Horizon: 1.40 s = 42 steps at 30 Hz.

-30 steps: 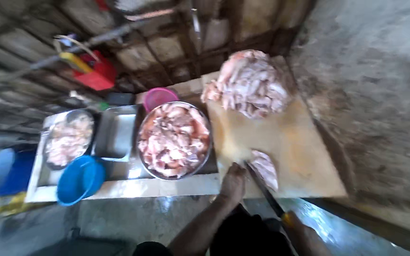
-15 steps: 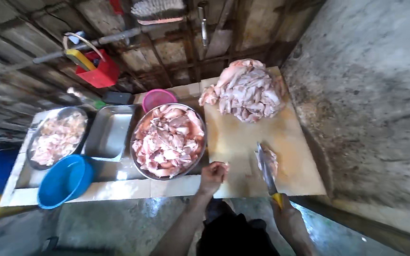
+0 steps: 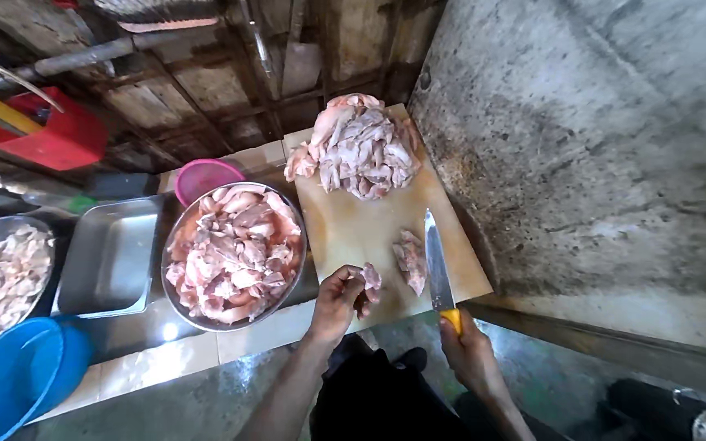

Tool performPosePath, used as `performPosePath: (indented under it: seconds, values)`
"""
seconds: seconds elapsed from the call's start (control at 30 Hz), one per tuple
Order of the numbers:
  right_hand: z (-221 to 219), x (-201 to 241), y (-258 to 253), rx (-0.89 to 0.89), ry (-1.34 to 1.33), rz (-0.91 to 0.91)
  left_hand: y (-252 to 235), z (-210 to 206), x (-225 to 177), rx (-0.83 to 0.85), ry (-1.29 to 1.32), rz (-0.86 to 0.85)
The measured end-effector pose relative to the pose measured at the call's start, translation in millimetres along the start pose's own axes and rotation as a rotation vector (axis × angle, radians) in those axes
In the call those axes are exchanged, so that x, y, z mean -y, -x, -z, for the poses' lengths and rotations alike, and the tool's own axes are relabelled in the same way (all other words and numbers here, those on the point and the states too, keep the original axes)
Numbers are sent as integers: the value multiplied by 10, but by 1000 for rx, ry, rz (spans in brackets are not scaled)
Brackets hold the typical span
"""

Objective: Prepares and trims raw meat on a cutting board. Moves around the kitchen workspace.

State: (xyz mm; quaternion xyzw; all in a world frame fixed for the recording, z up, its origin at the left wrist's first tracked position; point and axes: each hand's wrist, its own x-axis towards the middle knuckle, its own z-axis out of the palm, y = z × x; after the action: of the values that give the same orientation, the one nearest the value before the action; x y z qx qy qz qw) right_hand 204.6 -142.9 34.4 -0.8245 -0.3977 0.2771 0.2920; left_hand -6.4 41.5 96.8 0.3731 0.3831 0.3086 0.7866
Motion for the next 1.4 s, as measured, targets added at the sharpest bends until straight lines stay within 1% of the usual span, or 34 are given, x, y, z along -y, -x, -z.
performPosePath:
  seconds: [0.1,0.17,0.2,0.23,0.3,0.33,0.37,0.43,0.53,0.57,0.67,0.7,0.73,0.87,0.97,1.1,1.23,1.3,1.4]
  values:
    - [-38,-4,124,9,-15,-7,-57,-78,2,45,-3,63]
    - [-73,-37,180,31,-28,-34,-131,-109,83,41,-78,114]
    - [-82,-43,201,51,-20,-50,-191,-107,162,15,-203,135]
    - [-87,-30,217,80,1,-72,-274,-76,274,-18,-394,165]
    - [-101,46,241,152,72,-130,-455,90,602,-37,-802,258]
    - [-121,87,241,187,108,-152,-522,177,739,-32,-945,302]
    - [-146,125,233,220,139,-177,-558,234,821,-37,-1042,321]
    - [-176,203,236,269,180,-219,-537,270,856,-62,-1161,295]
    - [-220,299,239,343,231,-267,-434,270,857,-137,-1248,173]
    - [-241,333,228,375,243,-278,-401,275,868,-149,-1272,96]
    - [-325,414,205,443,266,-267,-381,332,1049,-141,-1265,-270]
    - [-357,440,191,455,277,-259,-403,345,1113,-119,-1258,-337]
    - [-385,470,176,470,290,-260,-422,349,1165,-103,-1260,-369]
    - [-429,504,123,538,339,-269,-466,323,1203,-124,-1309,-354]
    - [-374,494,191,568,382,-281,-456,315,1196,-144,-1328,-342]
    - [-365,609,166,609,456,-321,-501,288,1160,-138,-1346,-342]
    - [-663,939,-236,594,468,-284,-571,284,1093,-138,-1407,-312]
    - [-866,1048,-445,535,492,-253,-600,302,1059,-120,-1410,-304]
    - [-953,1114,-573,495,520,-216,-629,316,1036,-108,-1428,-286]
